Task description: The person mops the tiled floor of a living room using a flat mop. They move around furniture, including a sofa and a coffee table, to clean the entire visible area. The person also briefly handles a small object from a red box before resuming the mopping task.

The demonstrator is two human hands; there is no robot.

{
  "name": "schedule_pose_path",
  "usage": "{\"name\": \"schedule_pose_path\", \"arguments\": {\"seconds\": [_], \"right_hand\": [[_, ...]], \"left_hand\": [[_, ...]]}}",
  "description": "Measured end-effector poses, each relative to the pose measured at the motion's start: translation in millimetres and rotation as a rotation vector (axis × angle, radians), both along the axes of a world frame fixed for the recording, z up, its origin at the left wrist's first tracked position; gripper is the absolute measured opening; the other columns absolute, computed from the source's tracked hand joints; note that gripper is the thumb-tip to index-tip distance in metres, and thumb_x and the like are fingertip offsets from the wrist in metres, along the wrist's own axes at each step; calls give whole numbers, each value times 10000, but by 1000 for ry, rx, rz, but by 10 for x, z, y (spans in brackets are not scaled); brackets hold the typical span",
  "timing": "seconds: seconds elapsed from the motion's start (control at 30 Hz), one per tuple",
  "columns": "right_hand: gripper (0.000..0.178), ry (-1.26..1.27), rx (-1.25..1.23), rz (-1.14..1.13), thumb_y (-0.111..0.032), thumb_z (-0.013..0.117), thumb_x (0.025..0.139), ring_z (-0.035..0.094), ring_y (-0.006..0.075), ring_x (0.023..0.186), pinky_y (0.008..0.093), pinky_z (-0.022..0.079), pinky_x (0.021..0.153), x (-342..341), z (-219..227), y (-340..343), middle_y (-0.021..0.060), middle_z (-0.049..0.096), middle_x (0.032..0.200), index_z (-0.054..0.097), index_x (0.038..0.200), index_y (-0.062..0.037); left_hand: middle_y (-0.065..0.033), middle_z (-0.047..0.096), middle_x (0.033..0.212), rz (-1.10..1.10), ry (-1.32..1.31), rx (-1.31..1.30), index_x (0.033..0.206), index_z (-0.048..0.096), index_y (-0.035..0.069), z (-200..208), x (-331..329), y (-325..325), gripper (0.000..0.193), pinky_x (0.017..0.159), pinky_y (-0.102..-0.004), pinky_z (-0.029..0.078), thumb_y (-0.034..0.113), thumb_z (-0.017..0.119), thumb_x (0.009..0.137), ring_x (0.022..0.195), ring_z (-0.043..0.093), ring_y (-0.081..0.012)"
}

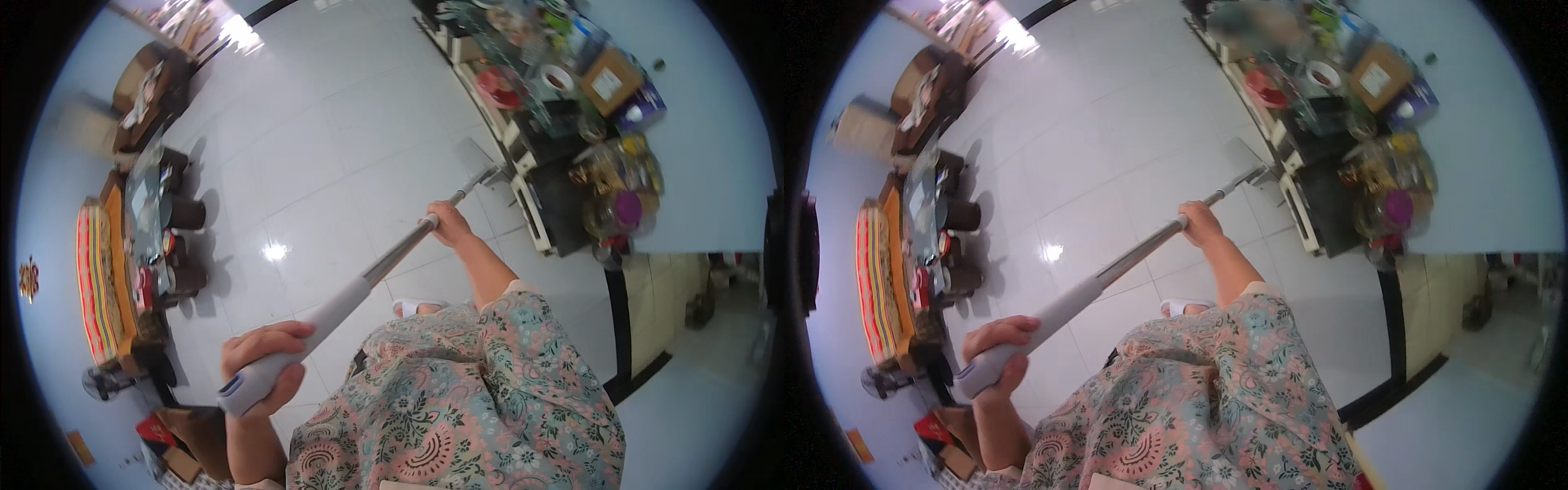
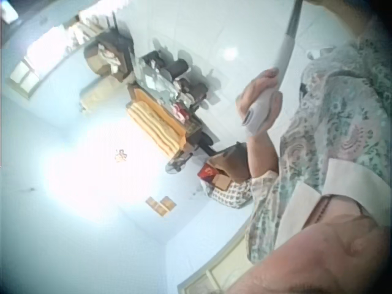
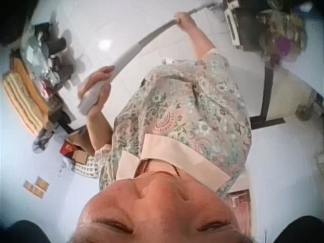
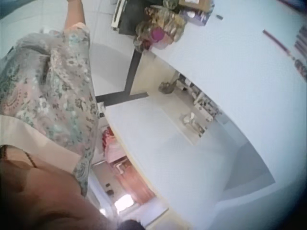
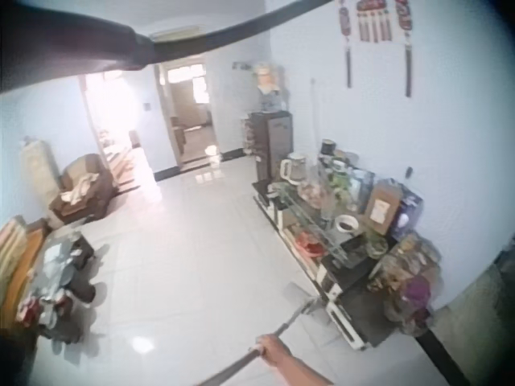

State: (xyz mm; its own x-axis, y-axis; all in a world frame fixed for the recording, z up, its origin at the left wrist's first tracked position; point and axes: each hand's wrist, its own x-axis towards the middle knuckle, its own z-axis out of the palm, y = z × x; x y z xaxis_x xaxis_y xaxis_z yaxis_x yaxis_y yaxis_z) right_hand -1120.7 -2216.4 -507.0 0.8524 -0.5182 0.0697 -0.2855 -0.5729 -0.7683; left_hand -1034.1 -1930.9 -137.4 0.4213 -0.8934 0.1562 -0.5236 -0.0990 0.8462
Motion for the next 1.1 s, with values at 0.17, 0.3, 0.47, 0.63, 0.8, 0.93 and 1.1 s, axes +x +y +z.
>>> {"name": "schedule_pose_path", "arguments": {"seconds": [0.17,0.3,0.47,0.63,0.8,0.93,1.1], "right_hand": [[236,-121,77,-150,-216,686,738,523,299,829,380,425,748,-687,317,95,98,553,744,532,681,-46],[176,-105,87,-216,-189,656,738,524,298,836,387,435,747,-1096,574,248,99,564,766,544,725,-54],[85,-3,183,-191,-123,593,694,526,303,852,396,438,744,-1836,827,436,88,574,800,539,735,-74],[100,66,212,-189,-119,606,691,522,294,843,399,437,728,-2613,798,418,76,564,782,535,746,-75],[109,-27,229,-168,-110,607,685,490,291,811,386,405,704,-3141,878,494,82,541,750,519,724,-59],[120,94,279,-170,-76,606,631,510,305,844,400,417,716,-3412,831,501,105,553,772,533,724,-54],[106,26,233,-178,-77,620,673,510,319,784,407,410,694,-3293,693,604,107,552,715,516,681,-60]], "left_hand": [[-166,666,805,-85,-219,25,723,605,18,372,-389,-348,249,625,-263,495,255,636,653,633,642,-205],[-104,647,693,9,-491,-28,666,555,74,597,-743,-440,374,562,-264,412,443,589,716,540,573,-144],[-90,624,668,-68,-215,-44,653,512,92,690,-799,-432,378,552,-244,405,460,572,716,569,553,-154],[-91,620,639,23,30,-181,636,483,96,403,-1326,-524,377,530,-253,393,449,575,730,521,523,-114],[-47,595,555,-198,-162,-216,619,483,115,618,-1962,-668,371,489,-260,379,444,578,761,470,490,-106],[-7,565,528,-222,-109,-185,607,473,133,614,-2155,-713,320,538,-280,405,395,590,748,495,505,-116],[-66,579,515,70,243,-363,624,494,79,411,-2202,-652,355,441,-225,348,369,619,787,442,530,-130]]}}
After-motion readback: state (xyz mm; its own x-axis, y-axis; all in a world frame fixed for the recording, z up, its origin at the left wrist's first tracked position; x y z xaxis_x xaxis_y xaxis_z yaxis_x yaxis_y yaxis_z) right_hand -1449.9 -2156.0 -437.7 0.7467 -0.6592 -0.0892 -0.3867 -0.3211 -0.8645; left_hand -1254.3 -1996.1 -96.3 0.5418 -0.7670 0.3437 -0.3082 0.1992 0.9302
